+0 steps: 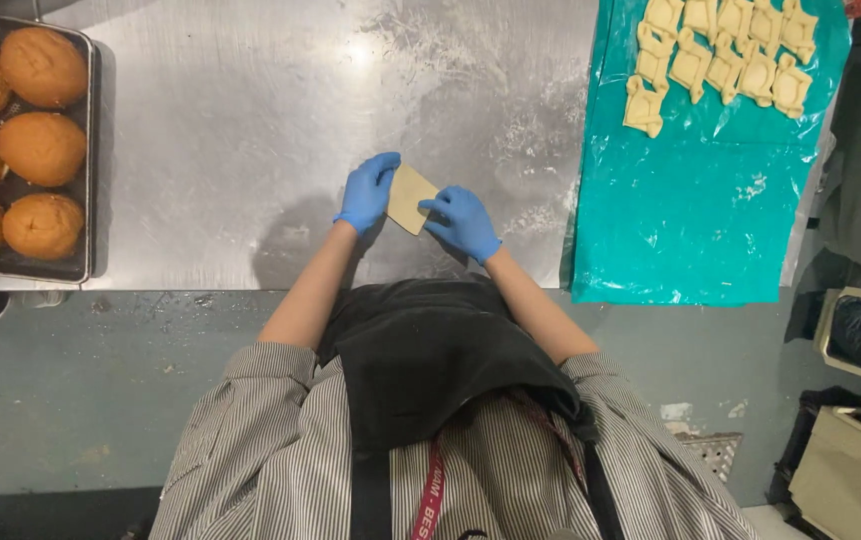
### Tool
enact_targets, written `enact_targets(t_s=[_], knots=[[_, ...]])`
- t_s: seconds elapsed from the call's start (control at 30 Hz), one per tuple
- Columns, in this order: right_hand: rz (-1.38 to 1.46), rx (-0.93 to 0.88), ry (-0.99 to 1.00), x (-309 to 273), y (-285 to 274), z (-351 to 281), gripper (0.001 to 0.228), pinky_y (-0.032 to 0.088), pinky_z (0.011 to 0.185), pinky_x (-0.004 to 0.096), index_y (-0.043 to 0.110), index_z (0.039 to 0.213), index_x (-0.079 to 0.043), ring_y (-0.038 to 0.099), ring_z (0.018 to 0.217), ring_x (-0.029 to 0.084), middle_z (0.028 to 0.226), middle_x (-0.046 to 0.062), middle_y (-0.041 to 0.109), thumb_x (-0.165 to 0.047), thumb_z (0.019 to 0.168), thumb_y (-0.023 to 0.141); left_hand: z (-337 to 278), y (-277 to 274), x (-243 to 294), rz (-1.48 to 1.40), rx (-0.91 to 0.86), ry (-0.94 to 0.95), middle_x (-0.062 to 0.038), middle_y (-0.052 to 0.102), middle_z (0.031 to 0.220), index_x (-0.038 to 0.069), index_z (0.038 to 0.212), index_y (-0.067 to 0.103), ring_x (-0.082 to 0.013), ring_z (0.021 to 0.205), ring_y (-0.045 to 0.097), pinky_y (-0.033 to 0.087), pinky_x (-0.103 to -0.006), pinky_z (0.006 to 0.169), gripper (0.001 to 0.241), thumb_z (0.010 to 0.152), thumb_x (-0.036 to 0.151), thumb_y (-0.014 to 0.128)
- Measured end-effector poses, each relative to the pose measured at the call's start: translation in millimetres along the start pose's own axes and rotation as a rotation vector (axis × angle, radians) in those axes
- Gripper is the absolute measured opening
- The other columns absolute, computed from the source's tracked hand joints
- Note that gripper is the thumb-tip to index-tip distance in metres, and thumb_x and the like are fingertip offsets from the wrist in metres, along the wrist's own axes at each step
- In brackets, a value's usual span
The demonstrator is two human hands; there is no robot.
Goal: The recorder is preparing and folding dough pieces into specific pastry shapes on a stainless steel workbench in a bakery.
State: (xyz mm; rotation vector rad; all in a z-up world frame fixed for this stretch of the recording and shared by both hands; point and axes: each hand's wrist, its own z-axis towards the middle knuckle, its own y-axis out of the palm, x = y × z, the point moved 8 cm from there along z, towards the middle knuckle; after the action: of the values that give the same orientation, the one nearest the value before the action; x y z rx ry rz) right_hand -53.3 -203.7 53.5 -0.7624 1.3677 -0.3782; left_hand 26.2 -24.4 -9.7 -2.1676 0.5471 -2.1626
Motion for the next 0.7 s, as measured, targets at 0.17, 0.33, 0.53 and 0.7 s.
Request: enact_targets(t_s=[0.17,0.33,0.53,0.7], knots=[[-0.232,-0.069,-0.353,-11.8,9.7,0.6,0.024,0.048,0.08,0.043,0.076,0.107,-0.019,0.06,0.09,0.03,0.094,0.007,0.061,-0.022,0.084,0.08,-18.9,-24.4,29.7,0.253,-0.071,0.165,-0.016,0.07,0.104,0.007,0.109,0.073,-0.0375,0.098,0.065,0.051,-0.0449,0.09,0.024,0.09,-0.001,0.059],[-0.168,0.026,-0.332,-14.8,7.4,13.3,0.016,0.048,0.088,0.043,0.07,0.1,-0.012,0.063,0.1,0.03,0.105,0.008,0.067,-0.023,0.09,0.076,-49.3,-33.5,126.6,0.379,-0.187,0.53,-0.014,0.069,0.099,0.012,0.094,0.073,-0.0336,0.094,0.061,0.042,-0.0444,0.087,0.039,0.062,0.032,0.082],[0.115,0.119,0.15,45.4,25.5,31.5,0.015,0.053,0.084,0.04,0.072,0.102,-0.008,0.067,0.092,0.029,0.098,0.01,0.069,-0.021,0.096,0.073,-38.3,-14.2,63.8,0.469,-0.137,0.2,-0.006,0.071,0.083,0.013,0.085,0.079,-0.0279,0.087,0.061,0.041,-0.0437,0.088,0.02,0.086,0.033,0.081],[0.256,0.131,0.235,28.0,16.0,41.7,0.033,0.056,0.078,0.035,0.07,0.113,-0.005,0.069,0.086,0.022,0.097,0.01,0.07,-0.023,0.086,0.08,-22.8,-10.6,26.9,0.357,-0.022,0.017,-0.009,0.074,0.081,0.01,0.089,0.08,-0.0286,0.076,0.064,0.048,-0.0417,0.075,0.022,0.09,0.032,0.076]])
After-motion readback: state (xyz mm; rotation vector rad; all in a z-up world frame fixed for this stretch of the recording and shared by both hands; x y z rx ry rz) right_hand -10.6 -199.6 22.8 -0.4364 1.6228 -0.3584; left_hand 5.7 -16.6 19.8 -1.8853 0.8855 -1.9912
